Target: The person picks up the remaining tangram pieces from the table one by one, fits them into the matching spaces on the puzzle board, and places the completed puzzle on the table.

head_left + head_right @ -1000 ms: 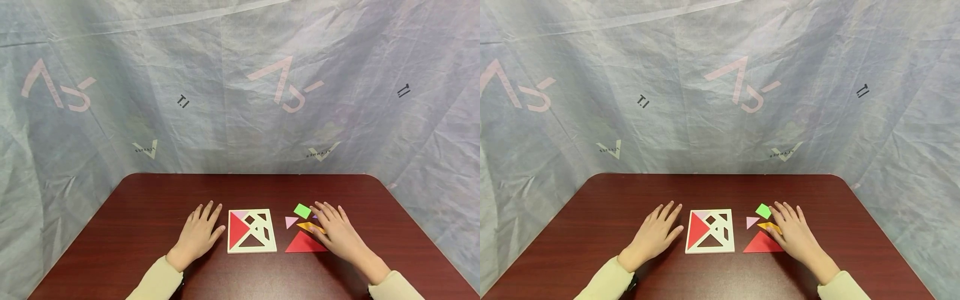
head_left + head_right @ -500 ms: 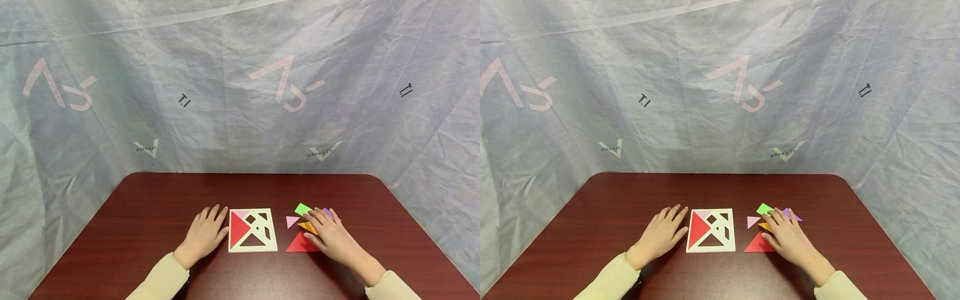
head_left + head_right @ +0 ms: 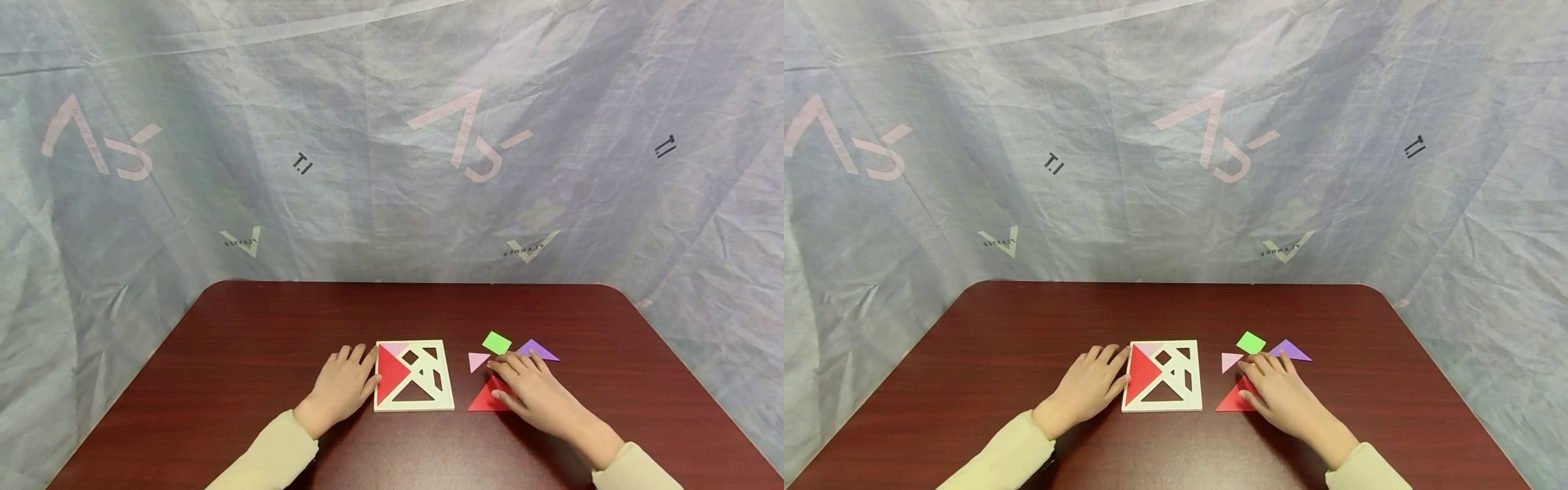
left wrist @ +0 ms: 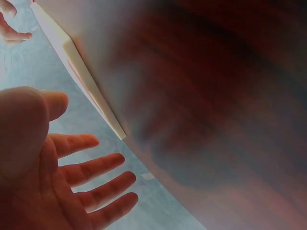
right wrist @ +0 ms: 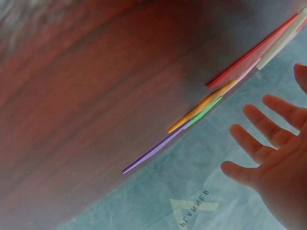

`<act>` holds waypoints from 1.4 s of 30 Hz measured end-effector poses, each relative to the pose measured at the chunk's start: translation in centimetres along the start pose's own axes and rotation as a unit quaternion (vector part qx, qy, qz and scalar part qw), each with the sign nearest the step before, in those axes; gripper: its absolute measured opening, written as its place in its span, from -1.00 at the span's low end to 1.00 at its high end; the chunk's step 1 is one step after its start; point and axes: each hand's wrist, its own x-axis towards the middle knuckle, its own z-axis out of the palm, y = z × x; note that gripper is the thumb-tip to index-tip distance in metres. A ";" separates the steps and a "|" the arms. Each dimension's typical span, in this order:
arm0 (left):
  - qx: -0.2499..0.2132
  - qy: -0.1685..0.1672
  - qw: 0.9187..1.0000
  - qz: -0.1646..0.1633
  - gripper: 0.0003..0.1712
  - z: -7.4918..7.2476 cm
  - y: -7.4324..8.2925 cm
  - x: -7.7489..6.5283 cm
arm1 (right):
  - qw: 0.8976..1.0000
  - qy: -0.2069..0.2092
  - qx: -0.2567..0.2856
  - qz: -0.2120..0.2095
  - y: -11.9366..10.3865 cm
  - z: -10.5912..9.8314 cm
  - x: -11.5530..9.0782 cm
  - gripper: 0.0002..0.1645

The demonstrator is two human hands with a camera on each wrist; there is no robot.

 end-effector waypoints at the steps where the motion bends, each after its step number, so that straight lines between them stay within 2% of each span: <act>1: 0.002 0.001 1.000 0.002 -0.42 0.0 0.1 0.0 | 1.000 -0.001 -0.003 -0.004 0.0 0.0 0.0 -0.50; 11: 0.030 0.007 0.999 0.019 -0.48 0.4 0.3 0.3 | 1.000 -0.010 -0.019 -0.019 -0.1 0.3 -0.2 -0.51; 20: 0.043 0.007 0.999 0.025 -0.50 0.5 0.5 0.6 | 0.999 -0.042 -0.006 -0.014 -0.4 0.2 -0.2 -0.47; 31: 0.051 -0.008 0.998 0.028 -0.48 0.6 0.8 0.8 | 0.998 -0.065 -0.013 -0.016 -0.2 0.3 -0.3 -0.35; 35: 0.053 -0.017 0.998 0.028 -0.49 0.6 0.8 0.8 | 0.996 -0.086 -0.013 -0.013 -0.2 0.3 -0.3 -0.32; 42: 0.058 -0.025 0.997 0.032 -0.50 0.3 0.8 1.1 | 0.994 -0.110 -0.008 -0.007 -0.1 -0.1 0.0 -0.35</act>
